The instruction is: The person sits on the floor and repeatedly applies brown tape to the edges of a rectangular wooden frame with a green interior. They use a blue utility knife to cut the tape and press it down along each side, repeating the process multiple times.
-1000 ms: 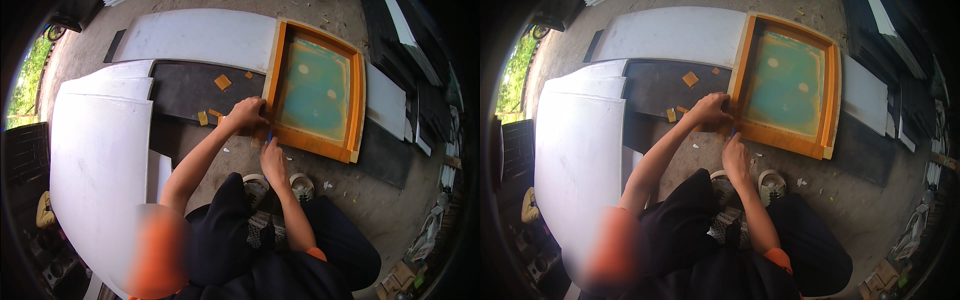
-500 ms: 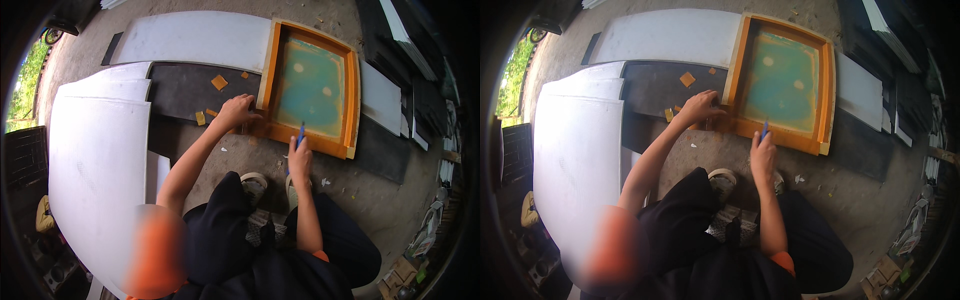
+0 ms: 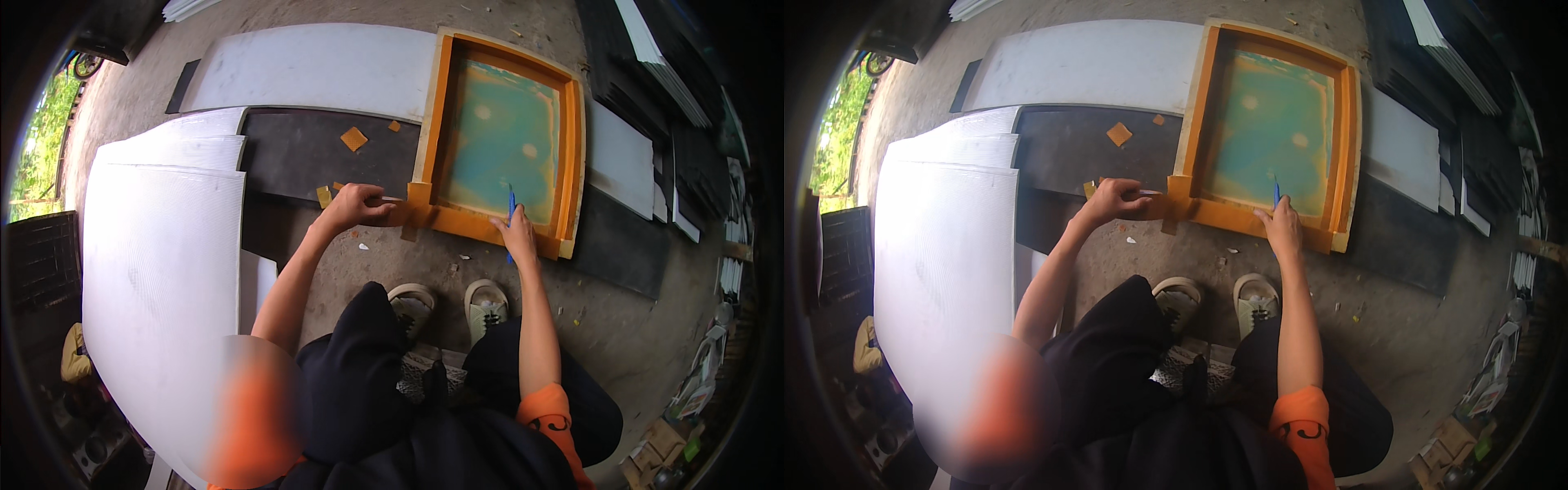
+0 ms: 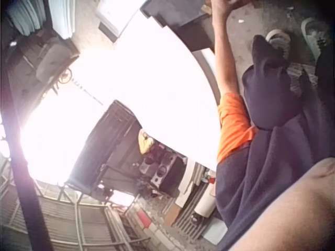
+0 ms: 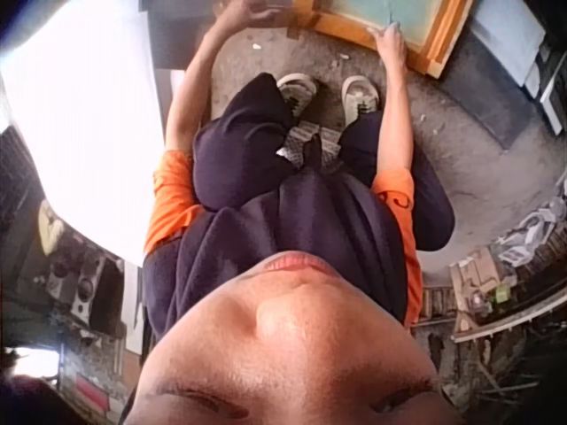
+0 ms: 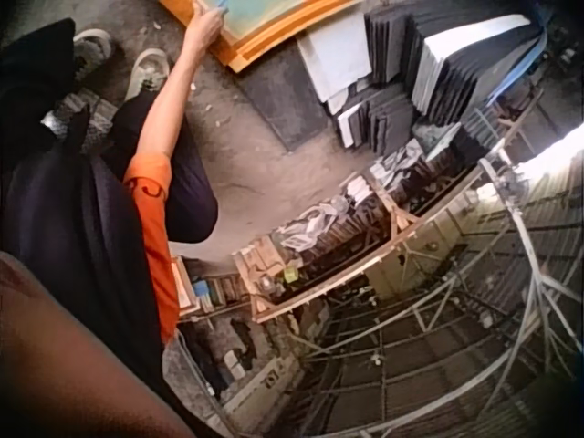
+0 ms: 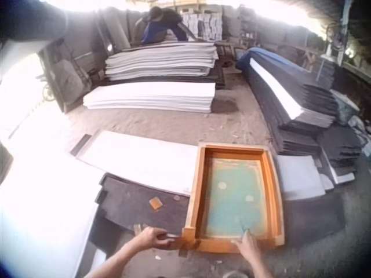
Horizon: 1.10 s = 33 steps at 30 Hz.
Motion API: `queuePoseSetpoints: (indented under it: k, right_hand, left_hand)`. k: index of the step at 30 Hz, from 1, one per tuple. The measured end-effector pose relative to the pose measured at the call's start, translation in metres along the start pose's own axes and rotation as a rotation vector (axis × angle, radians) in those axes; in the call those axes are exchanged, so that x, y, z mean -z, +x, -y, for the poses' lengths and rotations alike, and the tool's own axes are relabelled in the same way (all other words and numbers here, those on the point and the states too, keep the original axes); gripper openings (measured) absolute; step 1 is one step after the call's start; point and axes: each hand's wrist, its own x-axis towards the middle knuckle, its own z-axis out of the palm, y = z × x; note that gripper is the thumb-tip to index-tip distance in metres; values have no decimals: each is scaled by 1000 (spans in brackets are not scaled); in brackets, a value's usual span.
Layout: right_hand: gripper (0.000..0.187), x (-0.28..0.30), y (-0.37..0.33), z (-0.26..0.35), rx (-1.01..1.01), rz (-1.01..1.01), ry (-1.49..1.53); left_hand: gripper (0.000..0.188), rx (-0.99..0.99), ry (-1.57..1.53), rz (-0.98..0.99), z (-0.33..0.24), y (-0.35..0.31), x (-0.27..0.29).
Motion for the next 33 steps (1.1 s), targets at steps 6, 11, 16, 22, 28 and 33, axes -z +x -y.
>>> queuePoseSetpoints:
  k: [6, 11, 16, 22, 28, 33]
  right_hand:
    - [45, -2, 1, -4, 16, -26, 38]
    - [46, -1, 2, -1, -30, 30, 41]
    - [44, 1, 1, -6, 5, -3, 37]
    - [31, 24, 15, 77, 24, -54, 320]
    - [31, -55, 81, 195, 113, 234, 538]
    - [43, -99, 91, 224, -7, 302, 286]
  left_hand:
    - [35, -94, -32, -14, 7, 1, -1]
    - [36, -46, -139, -82, 17, -12, 16]
    - [36, 12, 26, -128, 30, -30, 41]
    - [28, -133, 373, -445, 23, -34, 56]
    - [23, -118, 597, -718, 29, 14, 33]
    - [23, -80, 592, -734, 43, 13, 15]
